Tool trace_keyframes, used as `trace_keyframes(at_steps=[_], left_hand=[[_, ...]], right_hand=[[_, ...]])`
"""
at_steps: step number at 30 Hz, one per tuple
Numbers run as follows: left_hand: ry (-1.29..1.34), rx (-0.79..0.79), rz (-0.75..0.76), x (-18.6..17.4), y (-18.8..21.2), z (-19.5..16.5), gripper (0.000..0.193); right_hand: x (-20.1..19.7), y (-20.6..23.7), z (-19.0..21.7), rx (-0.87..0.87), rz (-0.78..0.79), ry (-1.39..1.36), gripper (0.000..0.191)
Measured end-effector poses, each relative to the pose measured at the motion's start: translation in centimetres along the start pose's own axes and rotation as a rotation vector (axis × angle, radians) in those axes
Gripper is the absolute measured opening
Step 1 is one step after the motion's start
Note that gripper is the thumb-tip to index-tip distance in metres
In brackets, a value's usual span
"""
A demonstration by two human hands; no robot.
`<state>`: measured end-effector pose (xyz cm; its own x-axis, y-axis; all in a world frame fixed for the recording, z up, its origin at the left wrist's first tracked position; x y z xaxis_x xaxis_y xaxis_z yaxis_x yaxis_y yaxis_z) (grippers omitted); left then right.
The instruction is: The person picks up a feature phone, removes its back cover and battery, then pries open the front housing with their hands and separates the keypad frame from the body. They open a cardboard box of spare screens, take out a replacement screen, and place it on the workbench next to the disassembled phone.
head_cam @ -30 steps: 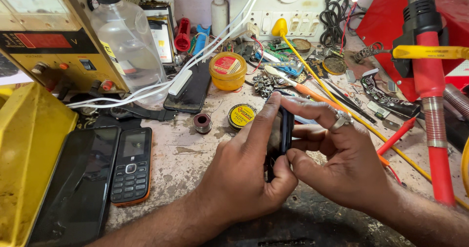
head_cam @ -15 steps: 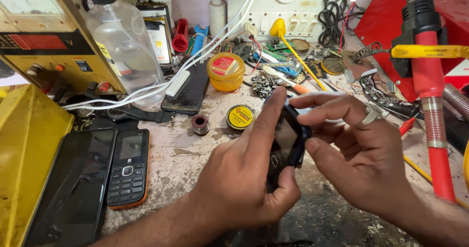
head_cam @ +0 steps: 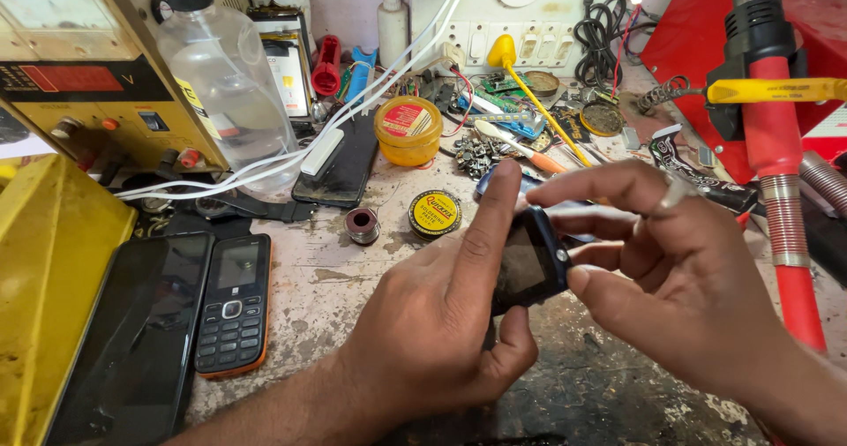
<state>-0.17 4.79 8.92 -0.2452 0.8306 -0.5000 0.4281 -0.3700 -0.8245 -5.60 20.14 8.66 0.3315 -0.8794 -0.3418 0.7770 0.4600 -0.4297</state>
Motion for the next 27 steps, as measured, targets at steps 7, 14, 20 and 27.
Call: trace_keyframes(at_steps=[7,14,20,27], left_hand=[[-0.034,0.024,0.026,0.4,0.3,-0.1,0.091],[0.003,0.053,0.016,0.2,0.3,-0.4,0.093],[-0.080,0.023,0.075,0.8,0.0,-0.4,0.092],[-0.123,0.129,-0.059,-0.1,-0.2,-1.5,0.086]], right_hand=[[-0.4,0.3,-1.6,0.150,0.114,-0.017,0.052],[-0.9,0.7,-2.1,0.127,0.110,-0.050,0.043],[-1.0,1.0,-2.0,0.091,0.081,0.035,0.041],[-0.6,1.1,-2.5,0.108,0.075,-0.041,0.051]])
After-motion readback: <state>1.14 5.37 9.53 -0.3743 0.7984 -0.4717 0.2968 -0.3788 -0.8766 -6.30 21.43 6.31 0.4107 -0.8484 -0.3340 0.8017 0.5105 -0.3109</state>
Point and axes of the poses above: each hand's wrist, its own y-axis away from the middle knuckle, its own x-axis out of the palm, z = x × y, the point moved 9 cm from there along -y, towards the middle knuckle, and after that the axes turned 1 degree about z, right-handed, at the moved point
